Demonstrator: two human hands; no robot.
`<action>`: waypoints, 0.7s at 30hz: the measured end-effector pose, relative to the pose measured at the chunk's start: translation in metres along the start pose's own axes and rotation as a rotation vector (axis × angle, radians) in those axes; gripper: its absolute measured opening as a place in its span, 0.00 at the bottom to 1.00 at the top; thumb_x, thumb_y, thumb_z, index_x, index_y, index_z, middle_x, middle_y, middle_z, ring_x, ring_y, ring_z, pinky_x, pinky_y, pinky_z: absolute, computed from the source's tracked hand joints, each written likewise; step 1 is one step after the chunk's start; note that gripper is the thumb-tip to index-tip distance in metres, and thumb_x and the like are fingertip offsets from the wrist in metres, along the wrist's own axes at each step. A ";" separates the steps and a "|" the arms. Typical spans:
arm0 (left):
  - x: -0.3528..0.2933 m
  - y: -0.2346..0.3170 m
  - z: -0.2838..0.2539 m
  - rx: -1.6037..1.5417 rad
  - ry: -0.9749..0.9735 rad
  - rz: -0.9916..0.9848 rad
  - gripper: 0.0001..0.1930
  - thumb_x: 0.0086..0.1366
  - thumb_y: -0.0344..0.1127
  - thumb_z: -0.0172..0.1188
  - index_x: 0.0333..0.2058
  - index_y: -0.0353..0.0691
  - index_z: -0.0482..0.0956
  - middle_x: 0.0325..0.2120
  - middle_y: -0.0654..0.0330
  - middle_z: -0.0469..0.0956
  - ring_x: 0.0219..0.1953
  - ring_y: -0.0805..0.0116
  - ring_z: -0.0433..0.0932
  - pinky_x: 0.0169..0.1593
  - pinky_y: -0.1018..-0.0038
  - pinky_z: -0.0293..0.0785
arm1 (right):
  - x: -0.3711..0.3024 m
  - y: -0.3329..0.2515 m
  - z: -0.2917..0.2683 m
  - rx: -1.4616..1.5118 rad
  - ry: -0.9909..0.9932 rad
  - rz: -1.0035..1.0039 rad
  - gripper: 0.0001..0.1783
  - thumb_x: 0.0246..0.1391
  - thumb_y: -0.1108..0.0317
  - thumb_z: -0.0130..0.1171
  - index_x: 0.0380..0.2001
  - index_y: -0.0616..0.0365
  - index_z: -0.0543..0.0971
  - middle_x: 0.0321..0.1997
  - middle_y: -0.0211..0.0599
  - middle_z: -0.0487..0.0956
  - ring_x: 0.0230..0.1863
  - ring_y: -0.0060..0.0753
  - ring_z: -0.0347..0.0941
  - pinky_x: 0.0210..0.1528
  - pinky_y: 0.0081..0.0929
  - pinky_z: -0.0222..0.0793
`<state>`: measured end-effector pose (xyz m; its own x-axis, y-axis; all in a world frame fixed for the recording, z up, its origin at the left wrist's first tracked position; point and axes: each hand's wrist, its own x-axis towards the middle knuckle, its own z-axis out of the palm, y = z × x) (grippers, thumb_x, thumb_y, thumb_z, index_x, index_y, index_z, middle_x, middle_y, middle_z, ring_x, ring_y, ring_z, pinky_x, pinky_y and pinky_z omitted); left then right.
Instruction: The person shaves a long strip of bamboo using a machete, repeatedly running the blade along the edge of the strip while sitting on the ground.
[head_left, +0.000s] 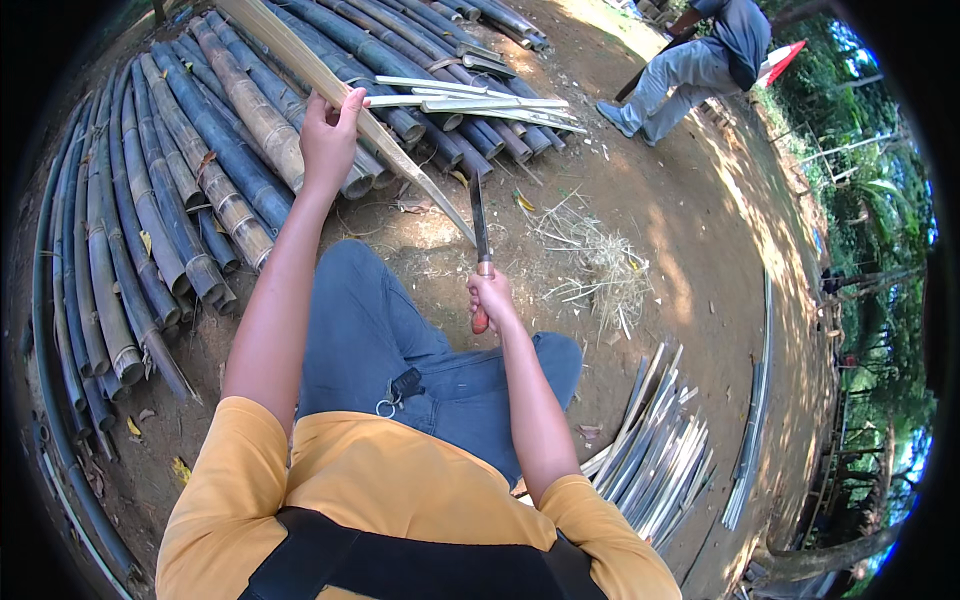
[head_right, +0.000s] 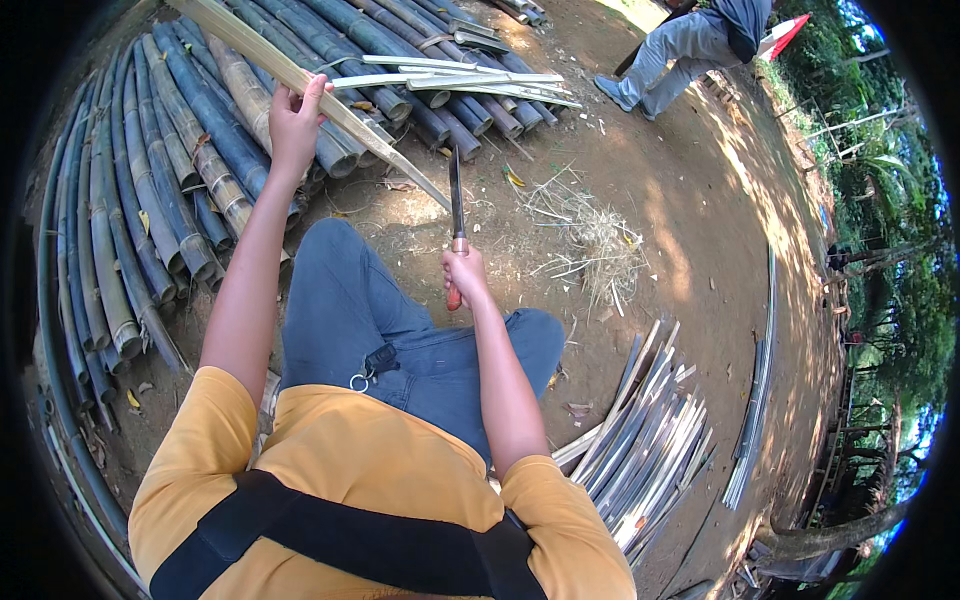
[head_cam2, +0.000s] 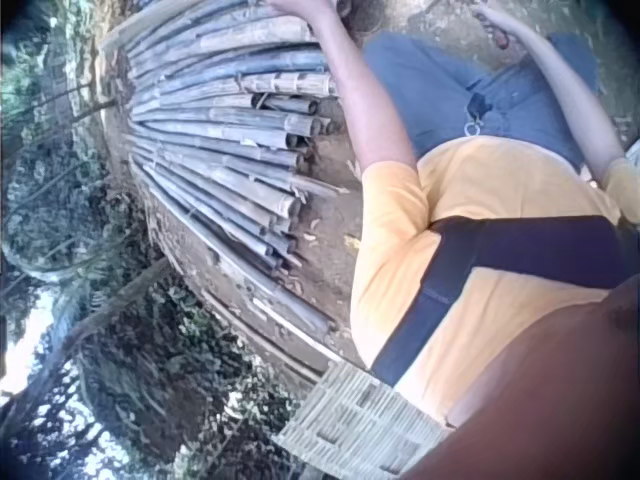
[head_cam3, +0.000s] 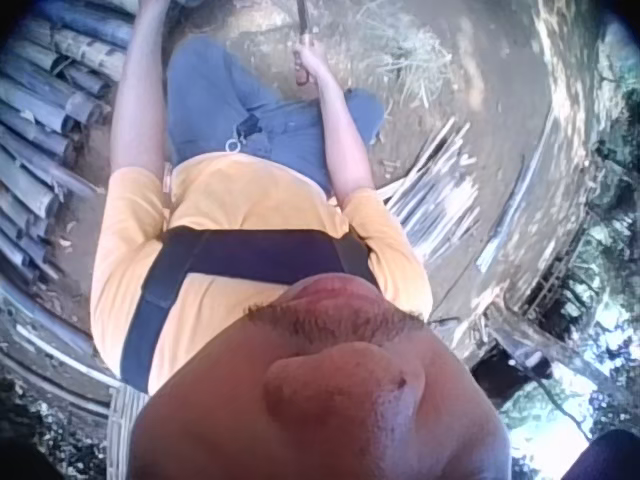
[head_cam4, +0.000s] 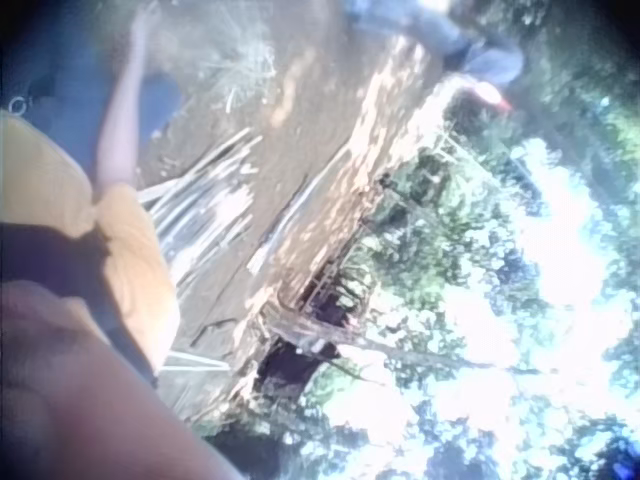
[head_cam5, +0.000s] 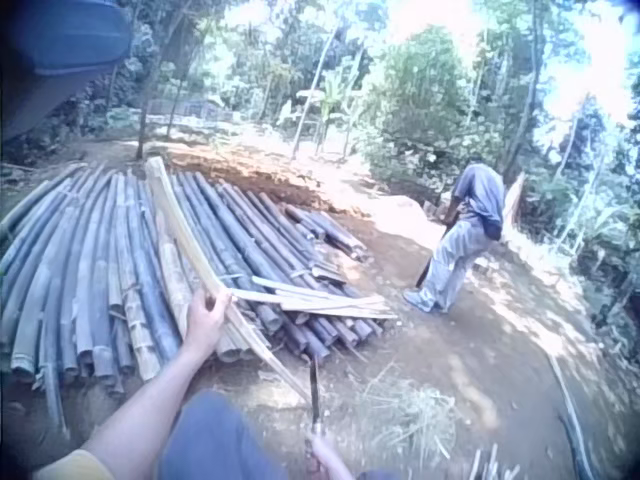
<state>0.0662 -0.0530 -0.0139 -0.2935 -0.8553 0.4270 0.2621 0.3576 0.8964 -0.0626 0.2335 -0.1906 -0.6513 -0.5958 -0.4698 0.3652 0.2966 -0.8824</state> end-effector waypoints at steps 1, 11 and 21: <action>0.001 -0.002 0.000 -0.008 0.004 0.023 0.14 0.70 0.45 0.61 0.43 0.42 0.74 0.35 0.65 0.82 0.35 0.82 0.77 0.33 0.81 0.73 | -0.001 -0.010 0.004 0.015 0.013 0.009 0.07 0.49 0.75 0.55 0.29 0.55 0.67 0.19 0.27 0.68 0.15 0.19 0.62 0.16 0.25 0.63; 0.006 -0.010 -0.007 0.065 0.050 0.011 0.14 0.69 0.45 0.62 0.43 0.40 0.75 0.34 0.64 0.83 0.33 0.81 0.78 0.29 0.82 0.73 | -0.013 -0.038 0.022 -0.127 -0.017 0.008 0.06 0.50 0.76 0.55 0.29 0.56 0.69 0.20 0.26 0.69 0.15 0.18 0.63 0.16 0.24 0.62; 0.009 0.002 -0.008 0.076 0.009 -0.080 0.10 0.68 0.40 0.60 0.40 0.41 0.75 0.32 0.61 0.83 0.32 0.76 0.81 0.30 0.78 0.76 | -0.006 -0.018 0.013 -0.196 -0.015 0.042 0.05 0.50 0.73 0.56 0.27 0.55 0.70 0.18 0.28 0.70 0.15 0.20 0.64 0.16 0.25 0.62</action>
<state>0.0713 -0.0624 -0.0094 -0.3021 -0.8857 0.3526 0.1674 0.3148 0.9343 -0.0563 0.2218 -0.1709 -0.6277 -0.5907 -0.5070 0.2539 0.4603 -0.8507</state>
